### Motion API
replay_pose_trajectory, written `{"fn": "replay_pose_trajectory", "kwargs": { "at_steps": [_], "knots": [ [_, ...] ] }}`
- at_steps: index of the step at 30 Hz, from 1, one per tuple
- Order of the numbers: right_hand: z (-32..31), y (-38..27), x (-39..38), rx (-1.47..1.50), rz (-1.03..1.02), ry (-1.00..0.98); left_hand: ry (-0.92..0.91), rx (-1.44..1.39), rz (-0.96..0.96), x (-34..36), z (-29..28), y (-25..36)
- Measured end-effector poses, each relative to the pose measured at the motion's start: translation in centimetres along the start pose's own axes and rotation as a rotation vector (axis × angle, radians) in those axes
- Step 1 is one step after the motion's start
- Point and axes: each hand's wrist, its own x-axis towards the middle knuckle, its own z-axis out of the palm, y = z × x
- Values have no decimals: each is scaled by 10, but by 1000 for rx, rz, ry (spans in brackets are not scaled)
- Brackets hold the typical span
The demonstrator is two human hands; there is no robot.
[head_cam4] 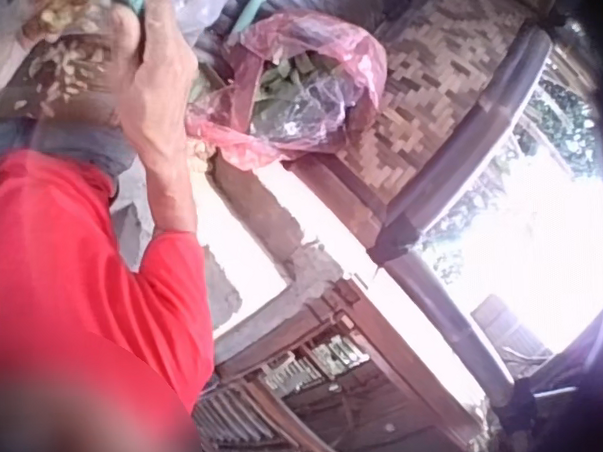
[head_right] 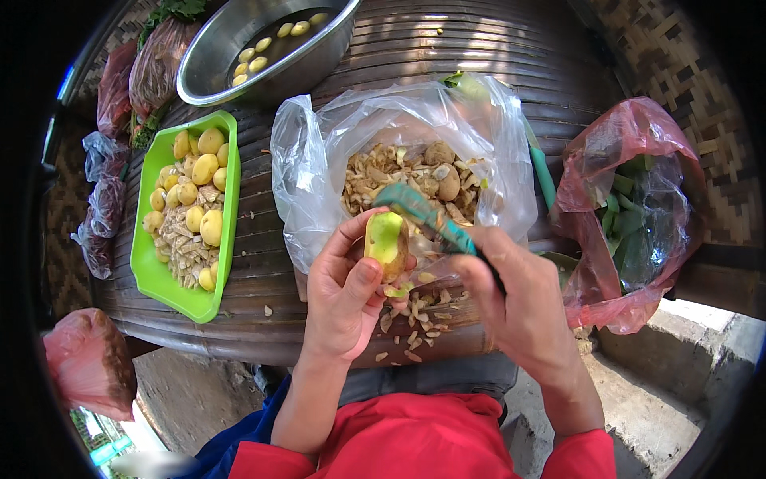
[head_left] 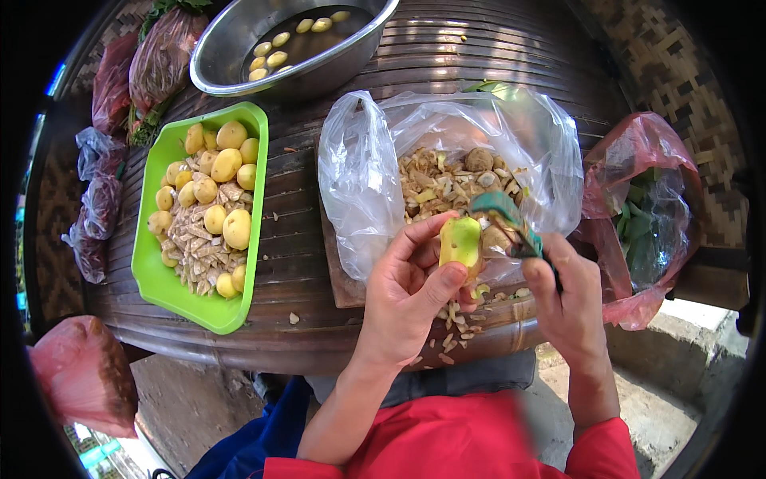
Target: The person peels small potatoes one at a time using a green peeler, placing the peeled potatoes into a metal bowl of water and the peels into a plastic bag. The person occasionally moves peels from a green tray into the bag.
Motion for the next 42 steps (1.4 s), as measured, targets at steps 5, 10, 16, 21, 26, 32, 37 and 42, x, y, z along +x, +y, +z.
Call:
{"fn": "replay_pose_trajectory", "kwargs": {
  "at_steps": [5, 10, 16, 21, 26, 32, 37, 42],
  "knots": [
    [4, -2, 10, -101, 121, 33, -20, -108, -10, -2, 0, -3],
    [1, -5, 0, -42, 2, -29, -11, -120, -7, 1, 1, -8],
    [0, -6, 3, -77, 105, 14, -10, -60, -44, -2, 10, -5],
    [1, -3, 3, -31, 27, -23, -27, -45, -30, 0, 14, -4],
    [5, 7, -7, 376, 184, 54, -43, 28, -53, 1, 10, 4],
    [25, 4, -12, 754, 217, -67, -184, 348, -75, -5, 16, 10],
    [22, -3, -5, 709, 313, -142, -250, 697, -1, -3, 8, 30],
    [17, -11, -3, 782, 320, -173, -350, 975, 13, -2, 5, 52]
  ]
}}
